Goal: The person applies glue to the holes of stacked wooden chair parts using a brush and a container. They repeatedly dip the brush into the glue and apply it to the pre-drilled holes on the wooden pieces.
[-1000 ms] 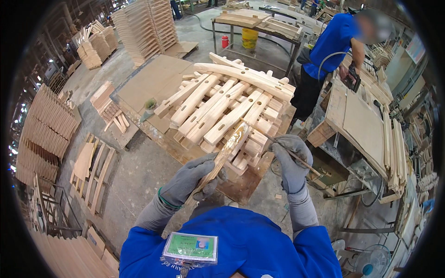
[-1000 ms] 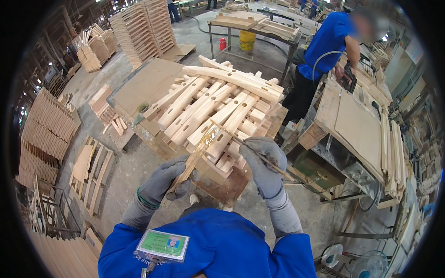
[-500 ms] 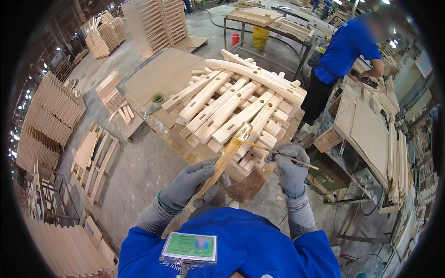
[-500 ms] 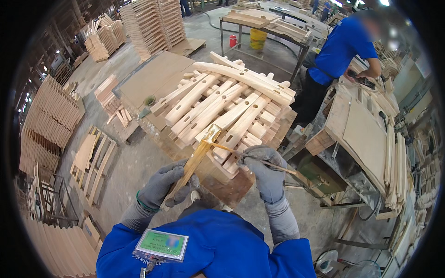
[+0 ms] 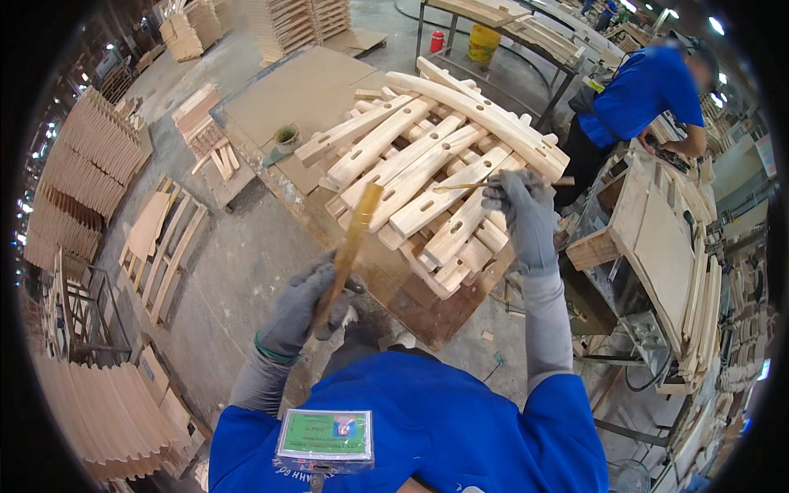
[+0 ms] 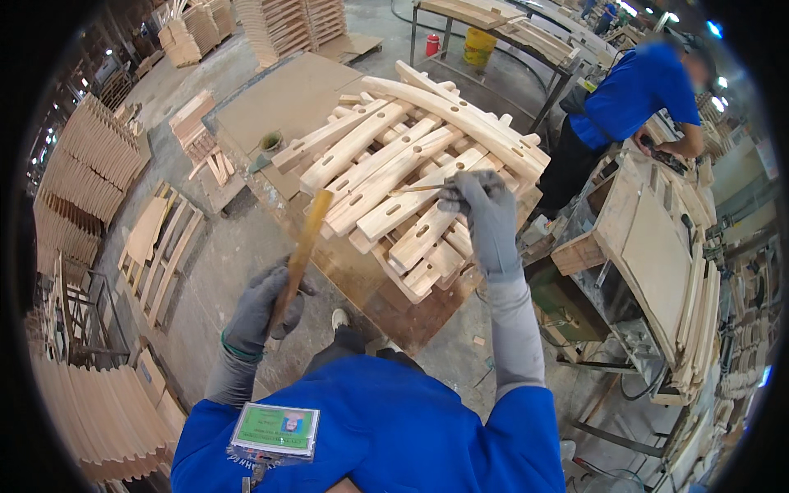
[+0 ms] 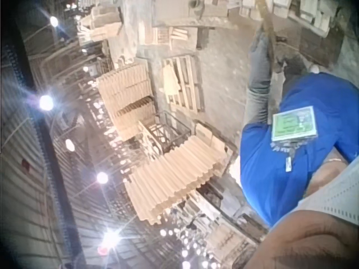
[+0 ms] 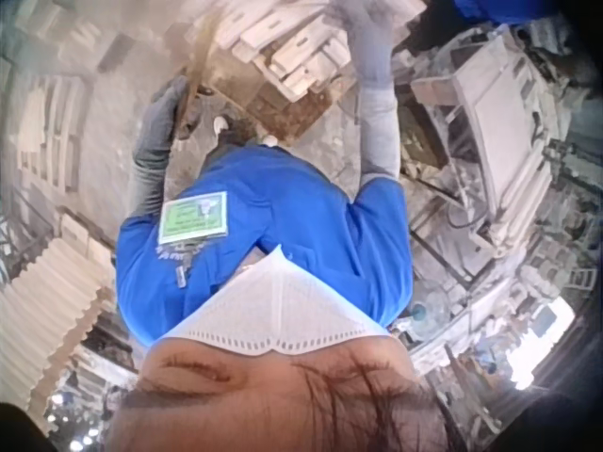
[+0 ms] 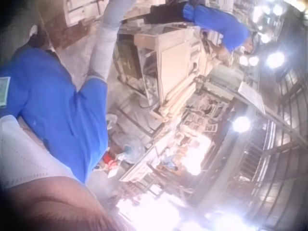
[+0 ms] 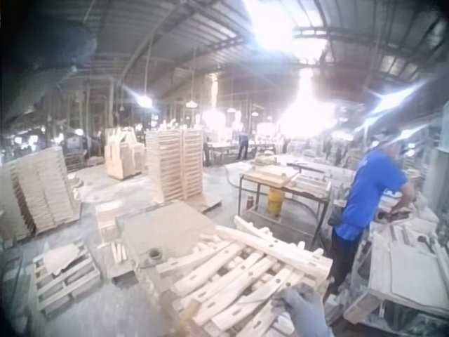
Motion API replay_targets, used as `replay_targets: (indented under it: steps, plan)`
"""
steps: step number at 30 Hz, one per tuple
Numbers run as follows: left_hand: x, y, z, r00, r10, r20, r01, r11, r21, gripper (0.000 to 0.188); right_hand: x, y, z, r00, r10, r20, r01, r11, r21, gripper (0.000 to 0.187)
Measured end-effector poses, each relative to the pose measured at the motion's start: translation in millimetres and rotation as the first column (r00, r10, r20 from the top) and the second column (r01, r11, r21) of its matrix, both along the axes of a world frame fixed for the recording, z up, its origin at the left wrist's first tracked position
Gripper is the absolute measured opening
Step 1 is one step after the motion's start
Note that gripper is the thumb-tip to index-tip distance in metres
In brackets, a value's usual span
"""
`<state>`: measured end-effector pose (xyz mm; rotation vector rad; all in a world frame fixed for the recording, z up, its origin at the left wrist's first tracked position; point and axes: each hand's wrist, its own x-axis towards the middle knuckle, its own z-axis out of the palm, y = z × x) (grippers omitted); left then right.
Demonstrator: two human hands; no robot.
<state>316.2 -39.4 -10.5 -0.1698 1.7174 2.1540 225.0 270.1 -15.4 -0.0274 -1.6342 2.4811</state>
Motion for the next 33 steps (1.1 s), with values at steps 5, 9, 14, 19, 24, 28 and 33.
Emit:
replay_targets:
  steps: [5, 9, 14, 19, 24, 28, 33]
  plan:
    - [9.3, -20.0, -14.8, 0.982, 0.187, 0.016, -0.187, 0.982, -0.041, 0.046, -52.8, 11.1, -16.0, 0.993, 0.052, 0.109, -0.086, 0.939, 0.332, 0.027]
    - [19.1, -35.1, -20.9, 0.98, 0.187, 0.072, -0.189, 0.981, 0.032, 0.048, -75.7, 16.0, -28.4, 0.943, 0.265, 0.2, -0.317, 0.899, 0.303, 0.028]
    - [24.7, -37.3, -23.0, 0.968, 0.236, 0.087, -0.241, 0.969, 0.047, 0.046, -90.3, 12.4, -36.3, 0.924, 0.314, 0.219, -0.372, 0.871, 0.321, 0.027]
    - [24.9, -34.8, -18.6, 0.97, 0.24, 0.046, -0.241, 0.97, 0.009, 0.043, -98.8, 13.9, -39.2, 0.919, 0.32, 0.229, -0.387, 0.843, 0.375, 0.026]
    - [23.5, -33.7, -19.0, 0.963, 0.269, 0.019, -0.269, 0.963, -0.014, 0.042, -97.1, 4.1, -34.6, 0.93, 0.301, 0.209, -0.365, 0.821, 0.438, 0.025]
    - [21.7, -42.4, -24.3, 0.984, 0.167, 0.056, -0.169, 0.985, 0.031, 0.043, -90.5, -7.1, -29.1, 0.955, 0.228, 0.188, -0.296, 0.734, 0.611, 0.025]
    - [23.5, -42.1, -23.6, 0.975, 0.221, 0.033, -0.222, 0.973, 0.063, 0.045, -63.2, -25.9, -13.3, 0.973, 0.232, -0.014, -0.098, 0.464, 0.881, 0.023]
